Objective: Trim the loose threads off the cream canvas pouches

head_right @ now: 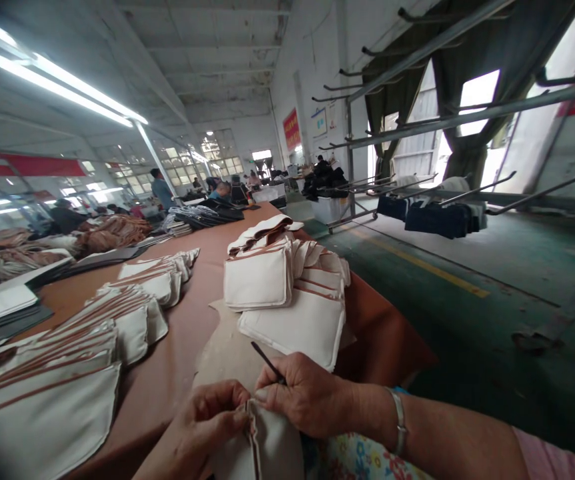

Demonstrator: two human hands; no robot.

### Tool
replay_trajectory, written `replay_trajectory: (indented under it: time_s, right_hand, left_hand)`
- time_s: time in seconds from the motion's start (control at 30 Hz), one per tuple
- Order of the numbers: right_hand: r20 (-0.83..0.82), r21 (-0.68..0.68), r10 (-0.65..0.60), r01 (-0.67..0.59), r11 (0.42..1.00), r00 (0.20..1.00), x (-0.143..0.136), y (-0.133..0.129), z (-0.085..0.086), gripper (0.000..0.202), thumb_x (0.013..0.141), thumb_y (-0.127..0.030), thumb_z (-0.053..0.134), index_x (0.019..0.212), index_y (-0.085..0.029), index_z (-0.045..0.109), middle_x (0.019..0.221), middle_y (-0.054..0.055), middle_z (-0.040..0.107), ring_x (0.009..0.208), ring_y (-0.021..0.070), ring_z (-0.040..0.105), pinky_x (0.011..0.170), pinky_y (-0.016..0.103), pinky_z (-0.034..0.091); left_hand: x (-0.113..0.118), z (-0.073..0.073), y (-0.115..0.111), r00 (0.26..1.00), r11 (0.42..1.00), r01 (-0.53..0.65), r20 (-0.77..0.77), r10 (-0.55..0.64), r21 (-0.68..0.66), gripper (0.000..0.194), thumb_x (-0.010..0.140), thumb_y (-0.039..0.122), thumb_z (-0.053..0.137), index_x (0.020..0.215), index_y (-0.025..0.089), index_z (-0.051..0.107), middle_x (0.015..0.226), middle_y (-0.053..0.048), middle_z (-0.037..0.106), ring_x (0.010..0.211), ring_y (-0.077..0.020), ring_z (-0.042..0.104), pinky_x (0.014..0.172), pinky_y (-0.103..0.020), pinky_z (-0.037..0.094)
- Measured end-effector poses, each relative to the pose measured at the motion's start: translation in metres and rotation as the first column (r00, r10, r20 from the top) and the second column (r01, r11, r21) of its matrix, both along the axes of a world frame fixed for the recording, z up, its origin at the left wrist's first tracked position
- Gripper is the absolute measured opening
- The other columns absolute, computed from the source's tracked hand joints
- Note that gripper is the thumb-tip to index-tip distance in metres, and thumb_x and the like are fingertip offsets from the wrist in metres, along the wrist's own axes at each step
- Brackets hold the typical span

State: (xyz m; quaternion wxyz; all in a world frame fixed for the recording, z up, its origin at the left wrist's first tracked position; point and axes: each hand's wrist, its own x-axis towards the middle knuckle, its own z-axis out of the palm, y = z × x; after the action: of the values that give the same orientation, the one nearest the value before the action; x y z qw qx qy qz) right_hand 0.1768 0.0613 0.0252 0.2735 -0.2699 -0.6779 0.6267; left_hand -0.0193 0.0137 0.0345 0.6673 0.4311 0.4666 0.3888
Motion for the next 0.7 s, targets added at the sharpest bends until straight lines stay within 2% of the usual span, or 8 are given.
replay_trajectory:
  time_s: [0.13,0.23,0.37,0.47,0.53,0.6,0.7]
  right_hand:
    - [-0.018,-0.146,-0.002,0.0,0.989,1.0,-0.002,0.001,0.002,0.031,0.081,-0.044,0.064,0.082,-0.014,0.056,0.061,-0.004,0.048,0.05,0.007,0.038,0.045,0.018,0.029]
    - [0.031,-0.252,-0.017,0.024,0.967,0.999,-0.003,0.0,0.006,0.024,0.082,-0.039,0.063,0.084,-0.016,0.055,0.052,-0.009,0.043,0.037,0.0047,0.032,0.036,0.016,0.025]
    - [0.069,-0.291,-0.013,0.033,0.956,0.998,-0.003,0.001,0.007,0.018,0.086,-0.036,0.058,0.084,-0.018,0.054,0.048,-0.01,0.043,0.029,0.005,0.031,0.029,0.016,0.024]
    - [0.052,-0.237,-0.022,0.033,0.971,0.998,-0.004,0.005,0.006,0.028,0.088,-0.045,0.057,0.082,-0.018,0.052,0.048,-0.01,0.044,0.032,0.0053,0.033,0.031,0.016,0.025]
    - [0.068,-0.124,-0.05,0.058,0.991,0.996,-0.005,0.007,0.007,0.033,0.079,-0.046,0.069,0.083,-0.016,0.055,0.054,-0.008,0.048,0.042,0.0053,0.039,0.037,0.015,0.029]
    - [0.106,-0.025,-0.069,0.072,0.997,0.992,-0.006,0.01,0.007,0.033,0.068,-0.037,0.079,0.081,-0.014,0.06,0.062,-0.005,0.054,0.053,0.0064,0.044,0.044,0.015,0.032]
    - [0.168,0.012,-0.048,0.047,0.999,0.985,-0.008,0.014,0.007,0.015,0.067,-0.02,0.072,0.077,-0.013,0.063,0.064,-0.003,0.059,0.057,0.0079,0.048,0.048,0.016,0.035]
  left_hand:
    - [-0.002,-0.002,-0.001,0.999,1.0,-0.011,-0.034,0.01,-0.026,0.029,0.066,0.035,0.083,0.067,0.01,0.069,0.058,-0.002,0.064,0.05,-0.0075,0.047,0.05,-0.019,0.031]
    - [-0.004,-0.006,-0.001,1.0,0.999,-0.019,-0.002,0.019,-0.043,0.03,0.067,0.037,0.084,0.068,0.011,0.068,0.056,-0.001,0.063,0.048,-0.007,0.047,0.049,-0.019,0.029]
    - [-0.004,-0.011,0.001,1.0,0.998,-0.029,0.003,0.029,-0.047,0.028,0.068,0.036,0.083,0.07,0.013,0.067,0.058,-0.001,0.064,0.049,-0.0083,0.05,0.049,-0.019,0.031]
    - [-0.002,-0.013,0.003,0.995,0.999,-0.04,-0.094,0.04,0.004,0.029,0.07,0.039,0.079,0.068,0.014,0.063,0.056,0.001,0.06,0.047,-0.0083,0.047,0.048,-0.02,0.028]
    - [-0.001,-0.01,0.003,0.979,0.998,-0.026,-0.201,0.039,0.065,0.028,0.074,0.04,0.074,0.07,0.014,0.063,0.057,0.002,0.058,0.048,-0.0081,0.045,0.048,-0.02,0.027]
    - [0.001,-0.007,0.003,0.955,0.995,-0.005,-0.295,0.036,0.103,0.026,0.078,0.039,0.07,0.073,0.013,0.064,0.059,0.002,0.057,0.051,-0.0084,0.044,0.049,-0.02,0.027]
    - [0.001,-0.007,0.005,0.929,0.993,0.006,-0.369,0.036,0.114,0.024,0.077,0.037,0.066,0.071,0.014,0.061,0.057,0.003,0.052,0.051,-0.0081,0.04,0.048,-0.02,0.024]
